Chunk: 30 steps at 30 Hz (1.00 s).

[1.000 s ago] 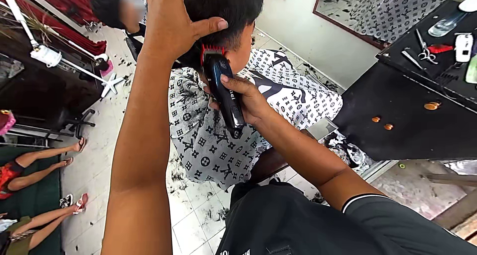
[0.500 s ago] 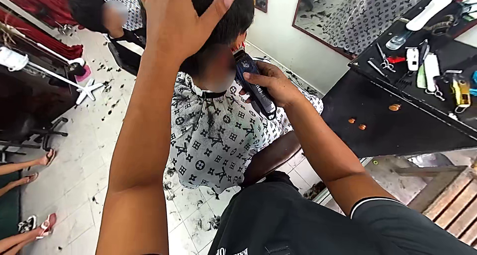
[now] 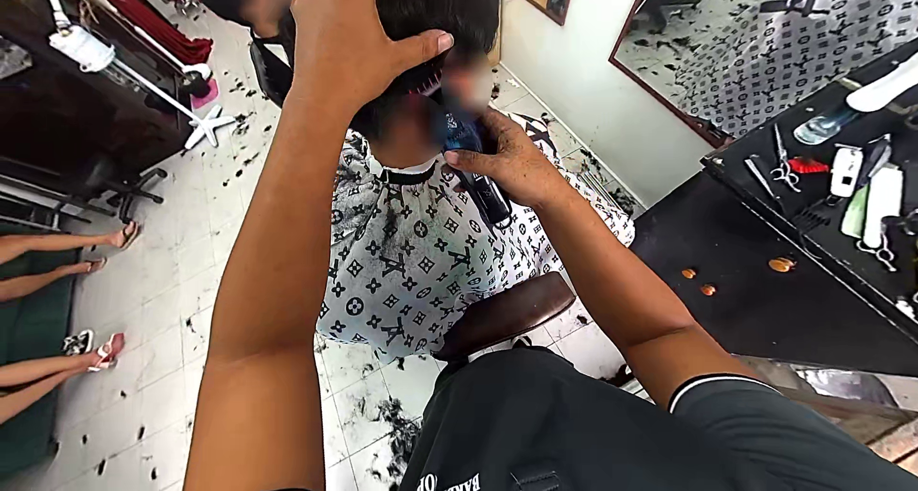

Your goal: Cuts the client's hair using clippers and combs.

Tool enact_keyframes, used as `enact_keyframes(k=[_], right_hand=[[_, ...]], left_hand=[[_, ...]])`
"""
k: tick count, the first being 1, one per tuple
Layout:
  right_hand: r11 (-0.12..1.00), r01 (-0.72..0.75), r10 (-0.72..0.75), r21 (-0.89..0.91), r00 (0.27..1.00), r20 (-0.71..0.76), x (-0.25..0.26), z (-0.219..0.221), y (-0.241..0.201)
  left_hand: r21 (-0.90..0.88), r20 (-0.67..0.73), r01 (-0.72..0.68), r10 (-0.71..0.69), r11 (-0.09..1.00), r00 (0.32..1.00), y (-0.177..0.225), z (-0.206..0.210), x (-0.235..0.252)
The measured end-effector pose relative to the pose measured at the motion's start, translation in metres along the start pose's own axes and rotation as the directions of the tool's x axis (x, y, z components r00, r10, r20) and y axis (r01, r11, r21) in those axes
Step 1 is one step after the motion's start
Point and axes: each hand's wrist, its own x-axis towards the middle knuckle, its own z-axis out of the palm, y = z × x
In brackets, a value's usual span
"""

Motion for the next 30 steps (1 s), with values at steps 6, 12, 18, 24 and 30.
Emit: enact_keyframes(k=[6,12,18,24,30], right_hand=[[0.998,-0.001,0.000,0.061,1.000,0.004,0.002,0.001,-0.002],[0.991,-0.106,0.105,0.082,0.994,0.015,-0.001,-0.008,0.002],[0.998,0.043,-0.044,0.044,0.999,0.030,0.007,-0.007,-0.001],[0.983,-0.165,0.162,0.078,0.986,0.042,0.002,-0.014,0.002],[0.962,0.102,-0.106,-0.255,0.994,-0.005,0.005,0.004,-0.010]], left_hand=[[0.012,-0.018,-0.023,0.024,1.000,1.000,-0.004,0.001,0.001],[0.024,-0.014,-0.025,0.025,0.999,1.000,-0.003,0.002,0.002],[0.014,-0.007,-0.004,0.004,1.000,1.000,-0.002,0.002,0.002],[0.012,-0.022,-0.021,0.021,1.000,1.000,-0.006,0.002,0.002],[0.012,-0.032,-0.045,0.045,0.999,0.998,-0.008,0.004,0.002]])
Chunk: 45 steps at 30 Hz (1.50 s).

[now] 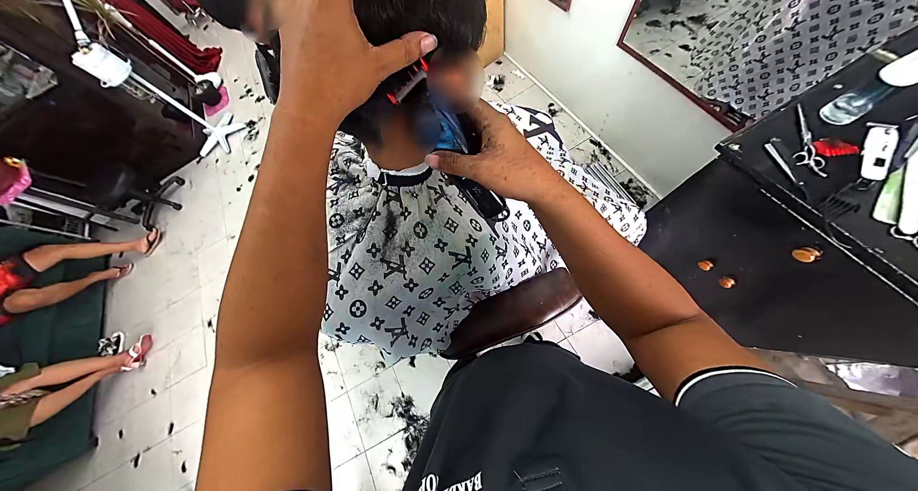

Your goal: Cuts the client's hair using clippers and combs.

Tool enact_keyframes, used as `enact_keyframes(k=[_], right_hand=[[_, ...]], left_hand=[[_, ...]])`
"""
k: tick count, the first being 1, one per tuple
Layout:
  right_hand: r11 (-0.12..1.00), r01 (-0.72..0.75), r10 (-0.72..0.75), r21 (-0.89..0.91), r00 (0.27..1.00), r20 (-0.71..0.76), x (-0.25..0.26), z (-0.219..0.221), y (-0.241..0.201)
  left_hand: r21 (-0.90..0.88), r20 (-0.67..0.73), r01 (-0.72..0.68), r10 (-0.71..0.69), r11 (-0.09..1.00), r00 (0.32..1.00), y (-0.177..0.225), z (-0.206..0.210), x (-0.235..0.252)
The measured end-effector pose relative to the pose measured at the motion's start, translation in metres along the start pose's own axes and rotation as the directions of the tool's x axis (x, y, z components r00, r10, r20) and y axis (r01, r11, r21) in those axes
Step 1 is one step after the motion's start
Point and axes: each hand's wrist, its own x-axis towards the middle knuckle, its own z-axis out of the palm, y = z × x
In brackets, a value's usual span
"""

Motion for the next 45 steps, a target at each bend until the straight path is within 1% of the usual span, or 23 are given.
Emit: enact_keyframes(k=[3,4,8,9,11,14,15,18,20,21,22,24,26,28,29,33,34,35,38,40,41,44,45], right_hand=[[0.994,-0.105,0.105,-0.016,0.994,-0.028,-0.006,-0.002,0.004],[0.994,-0.111,0.110,-0.019,0.993,-0.038,-0.007,-0.001,0.003],[0.986,0.052,-0.064,-0.161,0.995,-0.071,0.001,0.013,-0.008],[0.979,0.061,-0.076,-0.194,0.995,-0.070,0.001,0.014,-0.009],[0.979,0.018,-0.032,-0.202,0.997,-0.069,-0.003,0.011,-0.007],[0.985,-0.078,0.068,-0.155,0.996,-0.065,-0.005,0.005,-0.004],[0.985,-0.066,0.056,-0.161,0.996,-0.070,-0.004,0.007,-0.006],[0.964,0.086,-0.107,-0.250,0.992,-0.070,0.001,0.018,-0.016],[0.942,0.131,-0.159,-0.309,0.985,-0.066,-0.002,0.015,-0.015],[0.955,0.117,-0.142,-0.274,0.987,-0.072,-0.004,0.010,-0.009],[0.980,0.081,-0.097,-0.180,0.992,-0.078,-0.006,0.004,-0.002],[0.993,-0.060,0.066,0.103,0.996,-0.059,-0.011,-0.006,0.011],[0.925,-0.210,0.216,0.317,0.976,0.017,-0.012,-0.009,0.017],[0.880,-0.255,0.249,0.401,0.966,0.068,-0.009,-0.009,0.017],[0.884,-0.231,0.222,0.408,0.973,0.070,-0.007,-0.008,0.016],[0.953,0.000,-0.004,0.303,1.000,0.013,0.000,-0.003,0.014],[0.956,0.002,-0.008,0.295,1.000,0.019,0.000,-0.005,0.014],[0.951,-0.039,0.031,0.308,0.999,0.031,-0.001,-0.008,0.015],[0.879,-0.273,0.242,0.390,0.962,0.130,-0.006,-0.021,0.017],[0.850,-0.338,0.293,0.405,0.941,0.170,-0.006,-0.029,0.016],[0.860,-0.324,0.281,0.394,0.945,0.165,-0.004,-0.031,0.014],[0.928,-0.192,0.158,0.318,0.979,0.130,0.001,-0.035,0.014],[0.938,-0.181,0.148,0.294,0.980,0.130,0.002,-0.037,0.015]], left_hand=[[-0.036,0.020,-0.039,0.040,0.999,0.999,-0.011,-0.004,-0.001],[-0.045,0.016,-0.057,0.058,0.997,0.998,-0.014,-0.004,-0.001],[-0.034,-0.019,-0.081,0.081,0.996,0.997,-0.014,0.002,-0.003],[-0.032,-0.027,-0.085,0.084,0.996,0.996,-0.013,0.003,-0.003],[-0.034,-0.022,-0.080,0.080,0.996,0.997,-0.015,0.003,-0.002],[-0.065,-0.014,-0.073,0.073,0.995,0.997,-0.020,0.002,-0.004],[-0.069,-0.014,-0.073,0.073,0.995,0.997,-0.020,0.002,-0.004],[-0.048,-0.019,-0.081,0.080,0.996,0.997,-0.015,0.000,-0.004],[-0.011,-0.026,-0.089,0.089,0.996,0.996,-0.011,-0.002,-0.006],[0.005,-0.052,-0.106,0.106,0.994,0.993,-0.009,-0.004,-0.008],[0.007,-0.080,-0.121,0.121,0.993,0.989,-0.006,-0.006,-0.008],[-0.019,-0.081,-0.125,0.123,0.992,0.989,0.000,-0.008,-0.009],[0.003,-0.003,-0.061,0.061,0.998,0.998,0.007,-0.008,-0.006],[0.046,0.050,0.002,-0.004,0.999,0.999,0.014,-0.009,-0.002],[0.062,0.057,0.023,-0.026,0.998,0.998,0.017,-0.009,0.000],[0.102,0.053,0.054,-0.060,0.993,0.997,0.023,-0.006,0.001],[0.105,0.055,0.055,-0.061,0.993,0.997,0.024,-0.006,0.001],[0.107,0.059,0.057,-0.063,0.993,0.996,0.026,-0.007,0.001],[0.108,0.052,0.055,-0.061,0.993,0.997,0.027,-0.007,0.002],[0.109,0.052,0.057,-0.063,0.992,0.997,0.027,-0.005,0.002],[0.110,0.058,0.064,-0.071,0.992,0.996,0.027,-0.005,0.003],[0.110,0.051,0.076,-0.082,0.991,0.995,0.027,-0.003,0.004],[0.112,0.048,0.075,-0.081,0.991,0.996,0.026,-0.002,0.004]])
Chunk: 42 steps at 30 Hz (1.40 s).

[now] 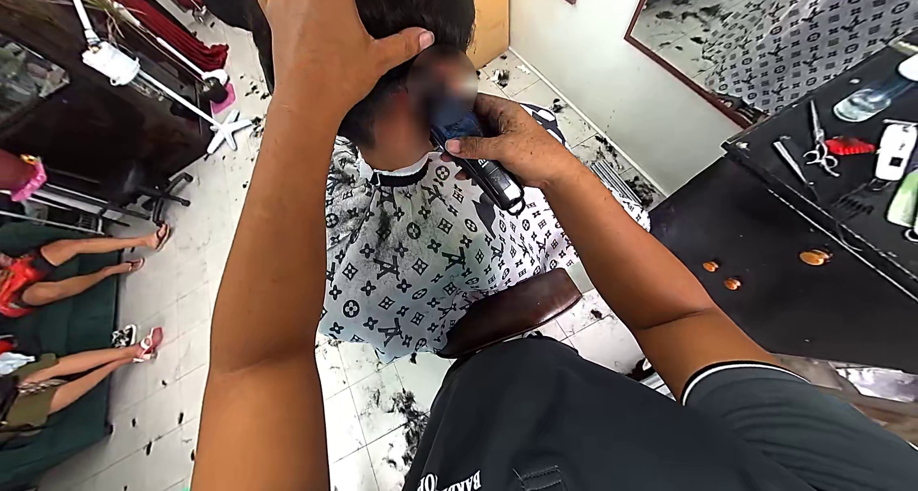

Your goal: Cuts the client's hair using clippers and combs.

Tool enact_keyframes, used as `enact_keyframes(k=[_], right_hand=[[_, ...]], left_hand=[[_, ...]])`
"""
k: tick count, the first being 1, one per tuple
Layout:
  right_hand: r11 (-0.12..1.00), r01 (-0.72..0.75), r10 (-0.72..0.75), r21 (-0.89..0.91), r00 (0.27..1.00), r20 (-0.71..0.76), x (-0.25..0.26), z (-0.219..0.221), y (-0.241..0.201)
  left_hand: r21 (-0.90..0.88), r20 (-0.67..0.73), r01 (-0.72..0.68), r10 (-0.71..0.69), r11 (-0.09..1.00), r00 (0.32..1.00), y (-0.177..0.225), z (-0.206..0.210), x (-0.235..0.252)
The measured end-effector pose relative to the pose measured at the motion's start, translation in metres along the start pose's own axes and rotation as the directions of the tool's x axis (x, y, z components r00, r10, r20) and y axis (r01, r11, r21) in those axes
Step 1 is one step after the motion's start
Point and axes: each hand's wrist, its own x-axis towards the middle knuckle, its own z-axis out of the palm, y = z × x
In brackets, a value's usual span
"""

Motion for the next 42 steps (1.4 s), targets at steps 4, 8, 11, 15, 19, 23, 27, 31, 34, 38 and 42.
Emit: enact_keyframes(k=[4,8,11,15,19,23,27,31,34,38,42], right_hand=[[0.992,-0.122,0.122,0.036,0.993,0.000,-0.001,-0.007,-0.004],[0.997,0.068,-0.068,-0.043,0.998,0.002,0.002,-0.002,-0.002],[0.999,-0.039,0.039,0.025,0.999,0.011,0.000,-0.006,0.000],[0.993,-0.058,0.058,0.101,0.998,0.008,0.001,-0.003,0.001],[0.989,0.091,-0.091,0.115,0.996,-0.001,0.003,0.007,0.007],[0.975,-0.059,0.061,0.214,0.998,0.000,-0.001,0.008,0.009],[0.976,0.150,-0.146,0.159,0.989,-0.038,0.006,0.020,0.010],[0.969,0.015,-0.011,0.246,1.000,-0.017,0.001,0.019,0.014],[0.978,0.044,-0.043,0.203,0.999,-0.011,0.005,0.018,0.012],[0.977,0.212,-0.212,-0.019,0.977,-0.035,0.000,0.023,0.006],[0.949,0.011,0.014,0.316,0.997,-0.077,-0.052,0.018,0.027]], left_hand=[[0.001,-0.015,0.005,-0.005,1.000,1.000,0.001,-0.001,0.000],[-0.002,0.000,0.025,-0.025,1.000,1.000,0.002,0.001,0.001],[-0.032,-0.013,0.011,-0.012,0.999,1.000,0.000,0.001,0.002],[-0.035,-0.012,0.032,-0.033,0.999,0.999,0.001,0.002,0.001],[-0.040,0.000,0.053,-0.053,0.998,0.999,0.000,0.003,0.002],[-0.063,0.001,0.054,-0.054,0.997,0.999,-0.002,0.001,0.000],[-0.071,-0.018,0.051,-0.053,0.996,0.998,-0.003,0.004,0.000],[-0.076,-0.011,0.053,-0.054,0.996,0.998,-0.003,0.002,0.000],[-0.095,-0.038,0.017,-0.020,0.995,0.999,-0.005,0.002,-0.001],[-0.092,-0.175,-0.042,0.025,0.995,0.984,-0.015,0.007,-0.006],[-0.257,-0.442,0.021,-0.137,0.966,0.886,-0.033,0.017,-0.045]])
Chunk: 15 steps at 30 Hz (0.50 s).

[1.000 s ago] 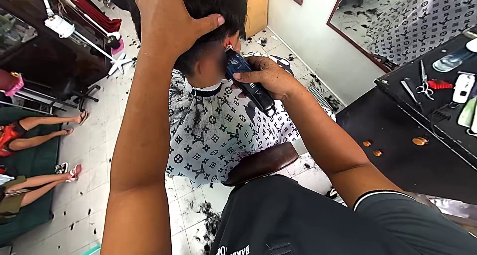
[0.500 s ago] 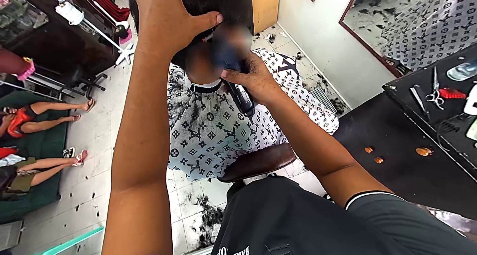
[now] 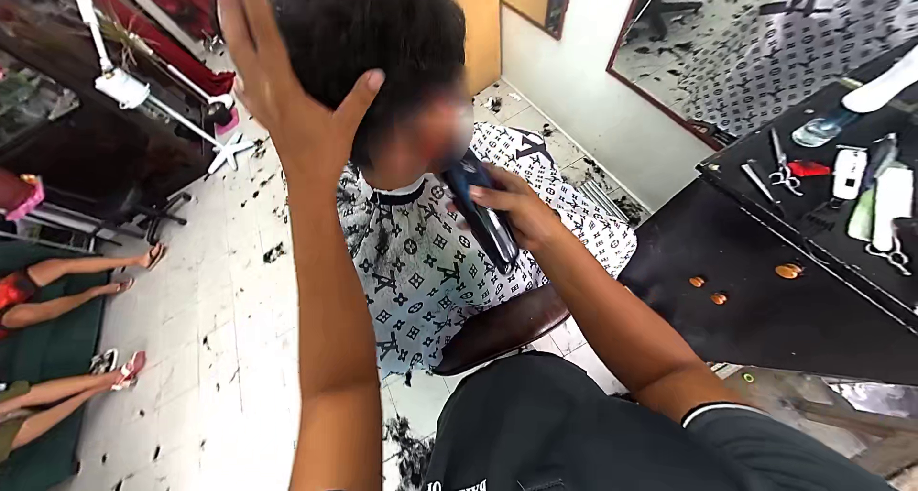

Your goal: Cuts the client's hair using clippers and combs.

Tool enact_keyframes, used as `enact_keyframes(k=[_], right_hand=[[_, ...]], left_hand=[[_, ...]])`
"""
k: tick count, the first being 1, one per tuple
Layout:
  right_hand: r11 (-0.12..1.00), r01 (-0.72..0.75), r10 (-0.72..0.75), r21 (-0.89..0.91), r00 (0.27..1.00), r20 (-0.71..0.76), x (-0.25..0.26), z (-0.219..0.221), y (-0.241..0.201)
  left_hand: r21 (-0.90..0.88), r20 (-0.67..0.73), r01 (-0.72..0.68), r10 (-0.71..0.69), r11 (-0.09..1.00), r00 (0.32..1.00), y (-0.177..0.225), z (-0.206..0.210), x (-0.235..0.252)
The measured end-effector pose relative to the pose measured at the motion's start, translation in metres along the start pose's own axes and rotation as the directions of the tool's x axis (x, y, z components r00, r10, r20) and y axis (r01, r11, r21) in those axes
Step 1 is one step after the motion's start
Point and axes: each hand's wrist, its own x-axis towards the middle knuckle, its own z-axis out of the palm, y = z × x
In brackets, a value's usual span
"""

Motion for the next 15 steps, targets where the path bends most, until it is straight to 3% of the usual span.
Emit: enact_keyframes(k=[3,5,7,8,10,12,15], right_hand=[[0.981,-0.173,0.177,0.082,0.983,-0.038,-0.045,-0.019,0.022],[0.978,-0.207,0.202,-0.025,0.972,-0.123,-0.069,-0.029,0.031],[0.960,-0.238,0.206,-0.149,0.957,-0.207,-0.090,-0.035,0.032],[0.950,-0.252,0.203,-0.187,0.948,-0.246,-0.099,-0.037,0.033],[0.935,-0.284,0.207,-0.212,0.923,-0.325,-0.119,-0.046,0.036],[0.929,-0.300,0.202,-0.218,0.902,-0.381,-0.140,-0.062,0.036],[0.924,-0.316,0.186,-0.213,0.861,-0.473,-0.168,-0.096,0.032]], left_hand=[[-0.225,-0.246,0.030,-0.087,0.974,0.965,0.022,0.003,-0.069],[-0.362,-0.222,0.017,-0.104,0.932,0.969,0.057,0.026,-0.122],[-0.604,0.032,0.093,-0.092,0.791,0.995,0.086,0.062,-0.161],[-0.687,0.262,0.231,-0.062,0.689,0.963,0.096,0.080,-0.174],[-0.675,0.649,0.539,0.057,0.504,0.758,0.108,0.115,-0.192],[-0.614,0.779,0.697,0.140,0.371,0.612,0.125,0.150,-0.208],[-0.593,0.804,0.760,0.149,0.265,0.575,0.158,0.196,-0.223]])
